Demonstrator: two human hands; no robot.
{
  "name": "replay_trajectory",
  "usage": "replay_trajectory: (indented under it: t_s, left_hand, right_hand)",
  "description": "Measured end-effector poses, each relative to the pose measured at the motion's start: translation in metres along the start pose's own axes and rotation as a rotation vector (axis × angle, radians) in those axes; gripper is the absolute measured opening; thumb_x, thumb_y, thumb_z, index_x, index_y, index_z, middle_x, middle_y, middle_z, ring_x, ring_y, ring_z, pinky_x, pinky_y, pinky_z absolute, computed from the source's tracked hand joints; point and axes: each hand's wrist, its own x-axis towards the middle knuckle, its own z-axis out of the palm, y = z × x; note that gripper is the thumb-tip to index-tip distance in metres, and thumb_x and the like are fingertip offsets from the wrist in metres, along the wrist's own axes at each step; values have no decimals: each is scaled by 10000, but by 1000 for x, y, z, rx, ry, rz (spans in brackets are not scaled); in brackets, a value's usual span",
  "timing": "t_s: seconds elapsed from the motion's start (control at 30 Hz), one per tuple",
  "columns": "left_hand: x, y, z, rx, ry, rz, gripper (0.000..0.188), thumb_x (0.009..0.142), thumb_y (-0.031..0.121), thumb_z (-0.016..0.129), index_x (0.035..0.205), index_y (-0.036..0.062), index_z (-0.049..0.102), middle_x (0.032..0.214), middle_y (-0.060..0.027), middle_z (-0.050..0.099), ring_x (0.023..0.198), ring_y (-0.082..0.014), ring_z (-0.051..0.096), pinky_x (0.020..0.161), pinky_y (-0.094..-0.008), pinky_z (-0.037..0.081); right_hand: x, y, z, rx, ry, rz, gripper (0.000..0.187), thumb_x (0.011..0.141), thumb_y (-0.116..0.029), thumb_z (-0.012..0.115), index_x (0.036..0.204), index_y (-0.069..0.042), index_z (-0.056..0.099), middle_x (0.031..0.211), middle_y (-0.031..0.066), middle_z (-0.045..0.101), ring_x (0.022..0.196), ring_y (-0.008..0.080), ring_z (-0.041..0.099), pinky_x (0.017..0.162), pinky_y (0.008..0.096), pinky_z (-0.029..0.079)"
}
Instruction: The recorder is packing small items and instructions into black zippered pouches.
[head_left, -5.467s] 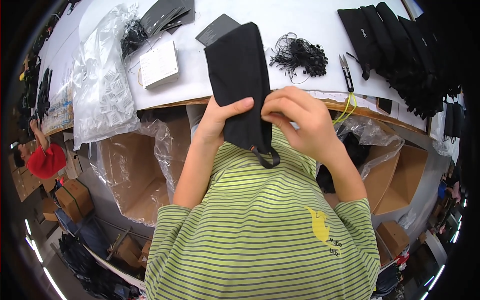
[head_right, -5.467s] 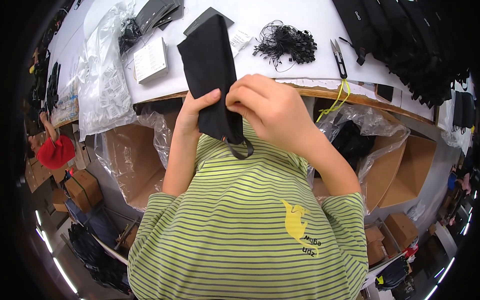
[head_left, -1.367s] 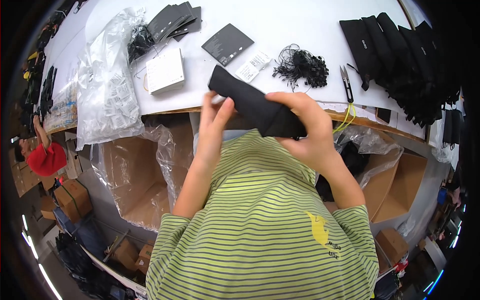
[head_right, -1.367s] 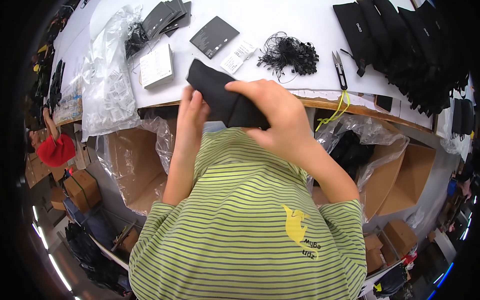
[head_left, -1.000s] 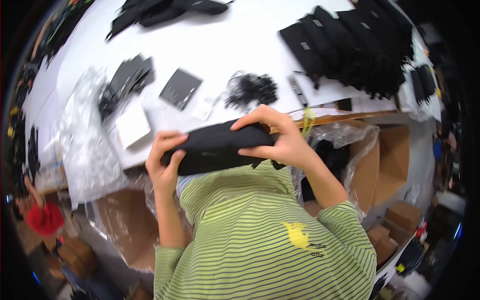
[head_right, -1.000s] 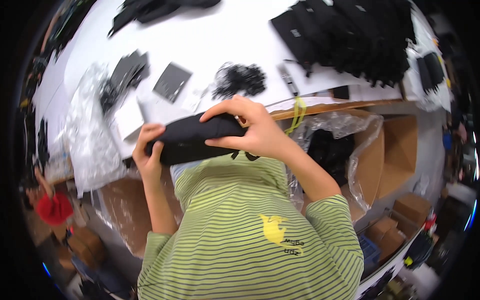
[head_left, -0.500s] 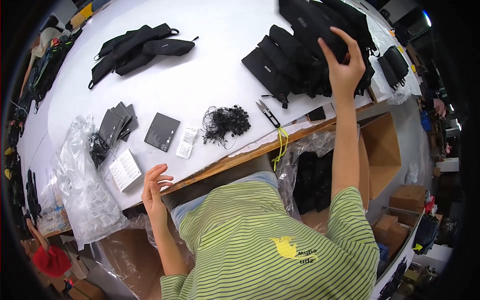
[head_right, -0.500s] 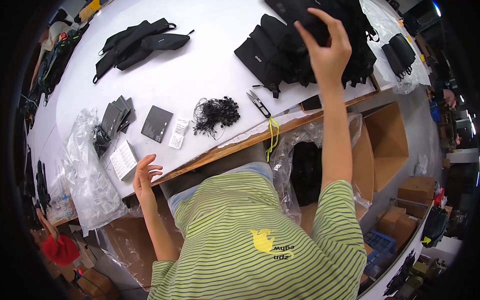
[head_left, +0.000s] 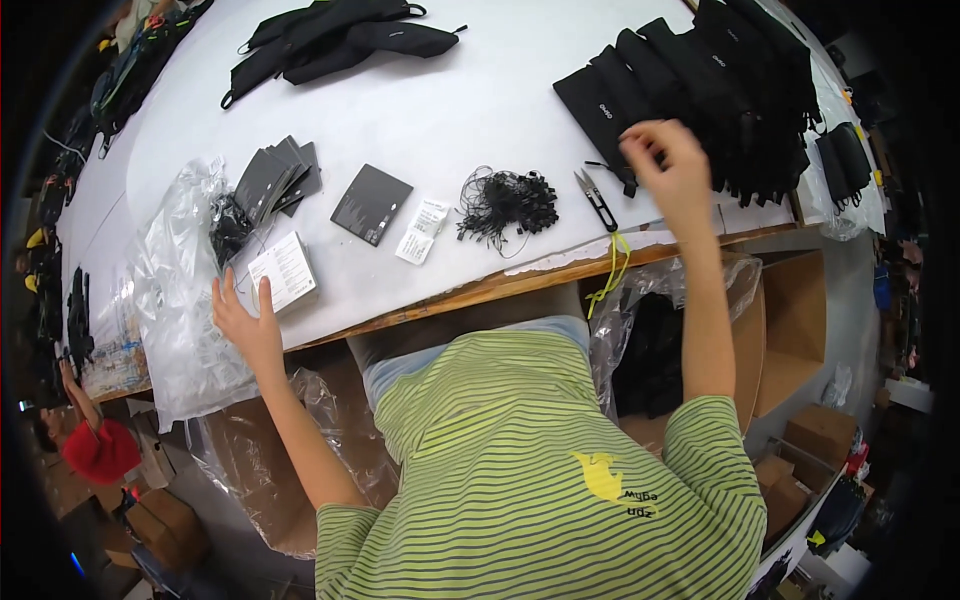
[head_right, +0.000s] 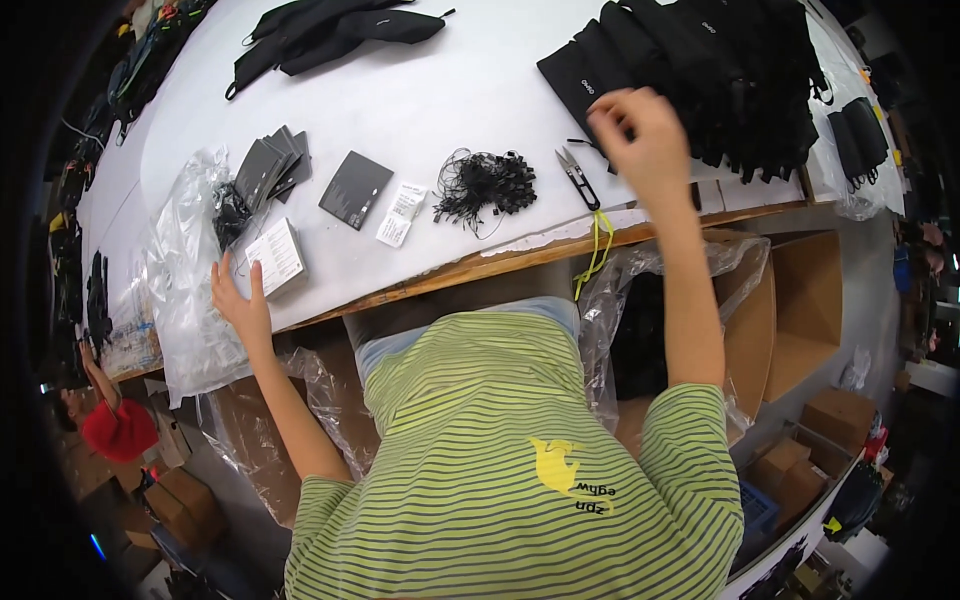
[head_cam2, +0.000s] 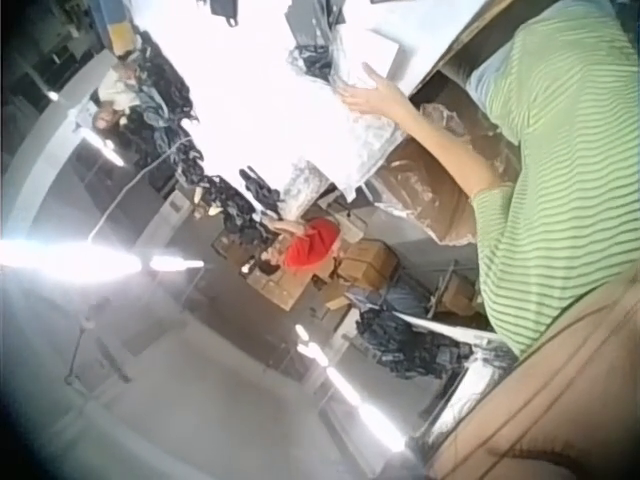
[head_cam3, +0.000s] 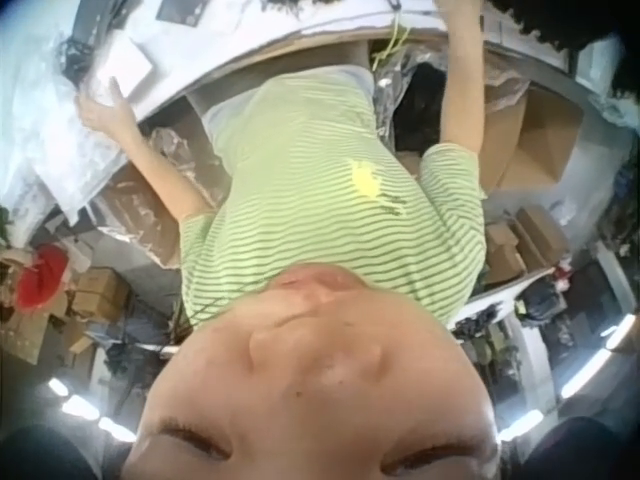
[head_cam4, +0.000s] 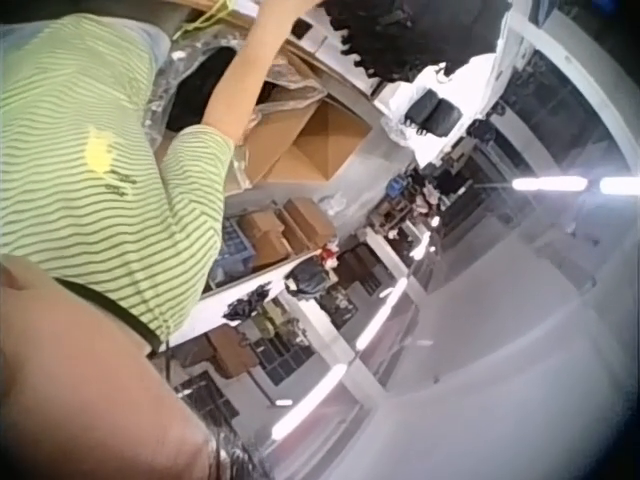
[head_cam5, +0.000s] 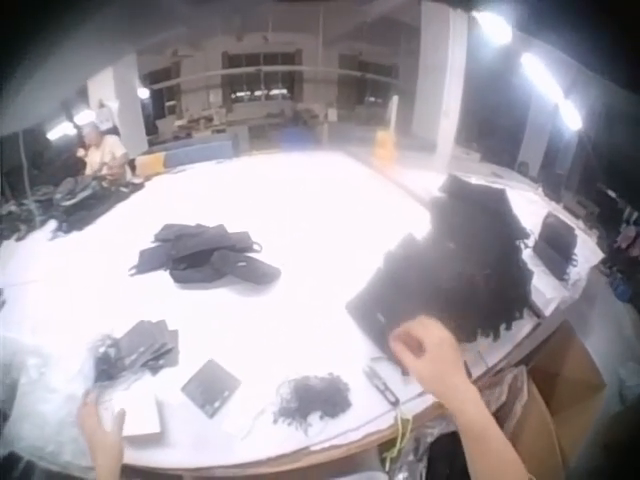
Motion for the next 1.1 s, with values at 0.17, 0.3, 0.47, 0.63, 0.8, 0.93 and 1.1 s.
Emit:
replay_trajectory:
  t_s: [0.17,0.3,0.47,0.63,0.8,0.93,1.1]
  left_hand:
    - [-5,-36,27,-51,-234,-195,839,836,512,614,1393,-41,316,1289,-234,459,1186,-353,419,1034,-430,281]
    - [-1,-35,39,-360,-190,-428,877,833,545,606,1358,-100,329,1227,-235,489,1144,-344,442,1017,-438,284]
    - [0,-41,51,-90,-298,-365,839,832,580,577,1325,-77,409,1228,-235,489,1155,-356,431,1000,-446,309]
    - [-2,-42,51,-72,-296,-301,735,847,551,566,1322,1,454,1256,-232,474,1153,-387,421,996,-469,312]
    - [2,-23,43,70,-143,-169,639,840,470,615,1226,-27,504,1240,-227,482,1115,-401,445,959,-470,349]
    - [11,-16,30,111,-73,-123,451,808,297,703,1072,-29,537,1093,-179,549,987,-320,528,881,-398,415]
    - [20,-9,6,-597,-139,-465,277,824,159,671,1004,5,528,964,-87,573,879,-195,555,793,-300,445]
  right_hand:
    - [-56,-31,66,17,-514,-79,108,766,-166,683,813,-99,613,761,50,522,726,224,555,630,347,452]
    - [-76,-42,93,-15,-549,-299,168,748,-182,711,807,-88,585,775,52,506,753,240,557,636,353,461]
    - [-63,-38,86,-84,-559,-316,163,750,-181,712,788,-71,598,759,47,518,733,232,561,616,344,457]
    - [-29,-57,51,85,-391,-100,129,805,-242,686,806,-113,683,747,12,567,564,164,497,526,299,402]
    - [-8,-57,43,329,-207,-80,137,846,-223,659,826,-92,693,776,-13,598,532,75,427,496,237,339]
    - [-3,-61,46,591,-245,66,176,894,-199,601,869,-45,680,795,-14,650,591,44,448,544,201,370]
    - [9,-41,61,804,-332,175,216,920,-202,568,926,-21,685,852,16,685,638,56,508,580,205,415]
